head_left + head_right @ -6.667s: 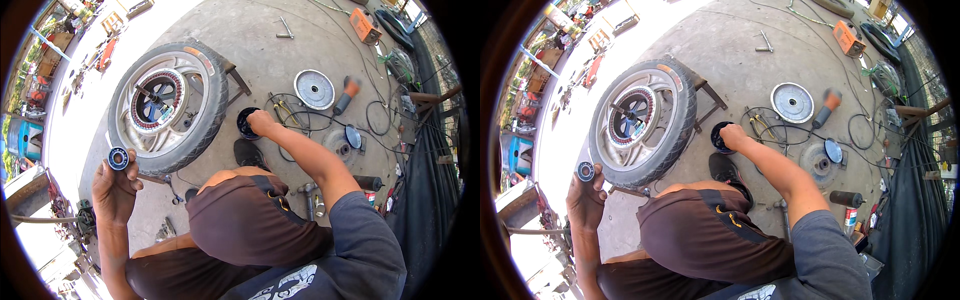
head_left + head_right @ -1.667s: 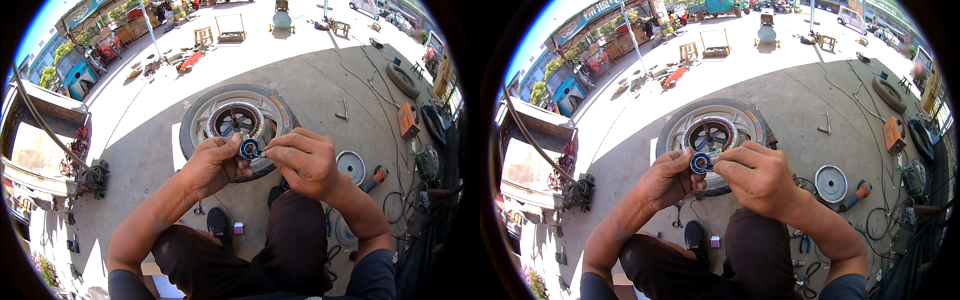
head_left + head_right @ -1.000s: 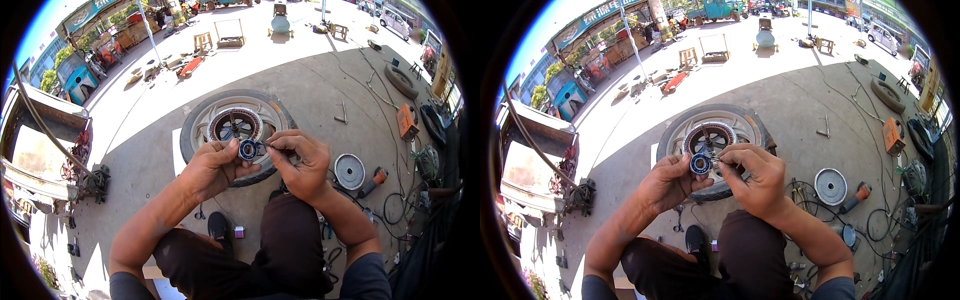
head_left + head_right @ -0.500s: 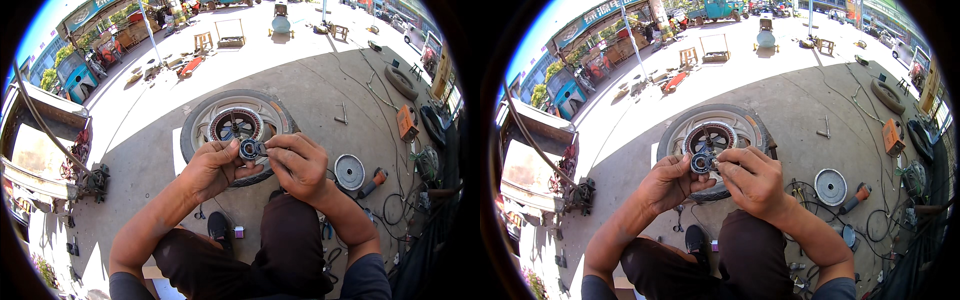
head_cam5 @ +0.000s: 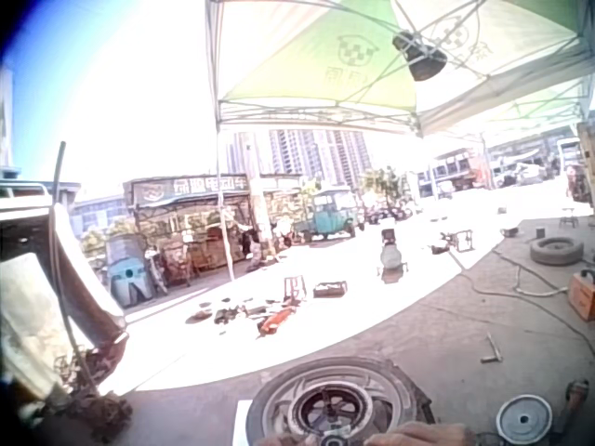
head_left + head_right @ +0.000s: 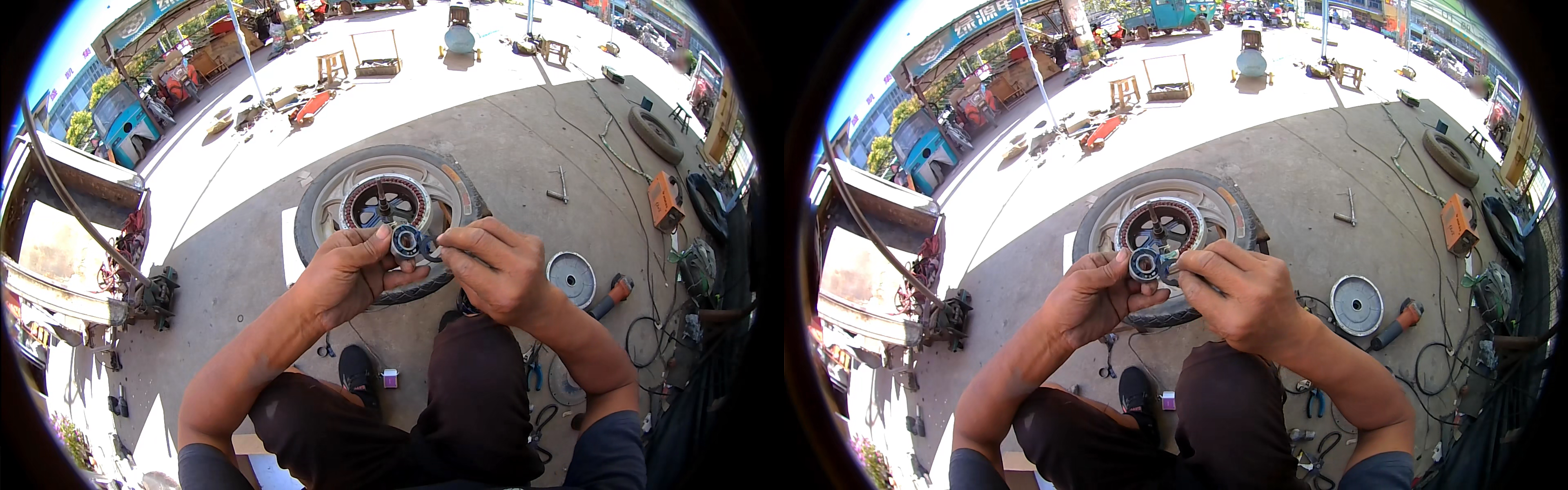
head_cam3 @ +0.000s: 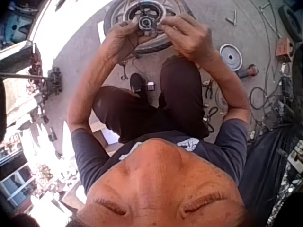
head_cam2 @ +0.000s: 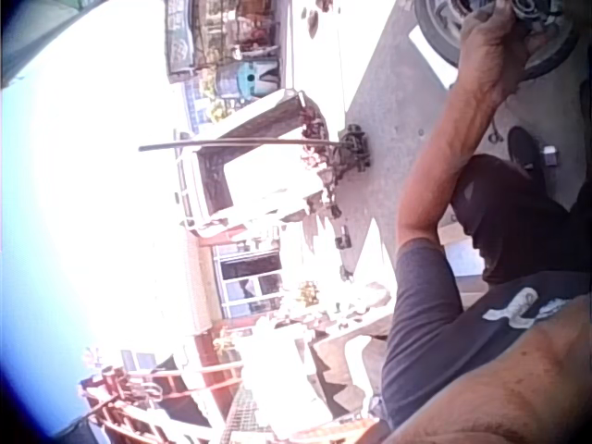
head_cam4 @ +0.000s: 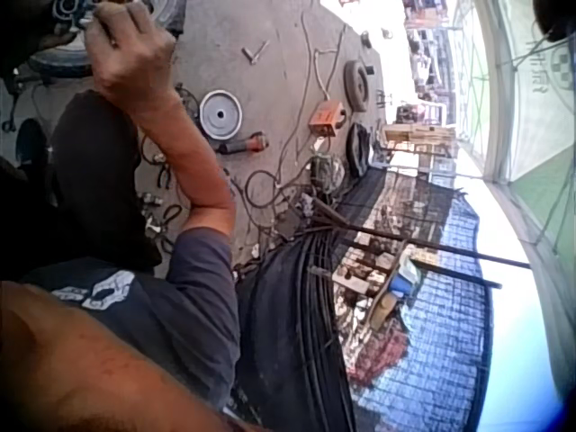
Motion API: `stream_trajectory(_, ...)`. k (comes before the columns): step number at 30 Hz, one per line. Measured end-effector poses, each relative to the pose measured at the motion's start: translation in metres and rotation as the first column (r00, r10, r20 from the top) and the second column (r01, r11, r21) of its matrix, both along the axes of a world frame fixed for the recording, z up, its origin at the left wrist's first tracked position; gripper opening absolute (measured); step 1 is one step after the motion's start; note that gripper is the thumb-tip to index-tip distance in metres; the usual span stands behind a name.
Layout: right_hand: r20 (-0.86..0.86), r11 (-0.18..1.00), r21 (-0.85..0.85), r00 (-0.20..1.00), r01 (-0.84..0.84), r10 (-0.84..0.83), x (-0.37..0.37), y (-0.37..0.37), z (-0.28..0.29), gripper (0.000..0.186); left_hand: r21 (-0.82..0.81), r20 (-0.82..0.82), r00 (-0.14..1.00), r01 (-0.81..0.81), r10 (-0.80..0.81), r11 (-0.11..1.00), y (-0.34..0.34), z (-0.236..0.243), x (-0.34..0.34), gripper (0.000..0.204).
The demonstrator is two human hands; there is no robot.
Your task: The person sits on the ground and removes a plastic seal from a wheel bearing using pliers, then applies grease to the bearing.
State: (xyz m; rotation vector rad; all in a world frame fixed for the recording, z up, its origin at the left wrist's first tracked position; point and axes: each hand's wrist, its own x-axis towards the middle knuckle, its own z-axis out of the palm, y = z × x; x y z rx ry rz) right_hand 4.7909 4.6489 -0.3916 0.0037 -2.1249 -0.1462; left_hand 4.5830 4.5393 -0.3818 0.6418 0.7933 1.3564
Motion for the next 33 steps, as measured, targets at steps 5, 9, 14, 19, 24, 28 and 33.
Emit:
stream_trajectory(5,-0.098,0.935,-0.336,0.991,-0.116,0.088,0.003,0.000,0.006,0.017,0.035,-0.059,0.998,0.003,-0.001,0.999,0.001,-0.002,0.000,0.031)
stream_trajectory(9,-0.193,0.639,-0.735,0.974,-0.225,0.121,-0.003,-0.005,0.009,0.012,-0.008,-0.122,0.992,-0.031,0.030,0.999,-0.001,0.005,0.006,0.032)
stream_trajectory(14,-0.169,0.702,-0.676,0.974,-0.224,0.148,-0.006,-0.003,0.013,0.011,0.001,-0.117,0.993,-0.014,0.014,1.000,0.000,0.004,0.007,0.032)
stream_trajectory(19,-0.155,0.761,-0.613,0.977,-0.211,0.147,-0.008,-0.002,0.013,0.013,0.012,-0.115,0.993,0.008,-0.006,1.000,0.000,0.001,0.004,0.031)
stream_trajectory(24,-0.108,0.840,-0.516,0.985,-0.170,0.134,-0.004,-0.002,0.009,0.014,0.009,-0.103,0.995,-0.001,0.002,1.000,0.000,0.003,0.006,0.029)
stream_trajectory(28,-0.093,0.845,-0.511,0.988,-0.156,0.126,-0.003,-0.007,0.007,0.015,0.026,-0.083,0.997,-0.004,0.006,1.000,0.001,-0.001,0.003,0.029)
stream_trajectory(33,-0.141,0.703,-0.676,0.975,-0.221,0.170,-0.002,-0.012,0.005,0.012,0.040,-0.094,0.996,-0.005,0.009,0.999,0.001,0.000,0.003,0.029)
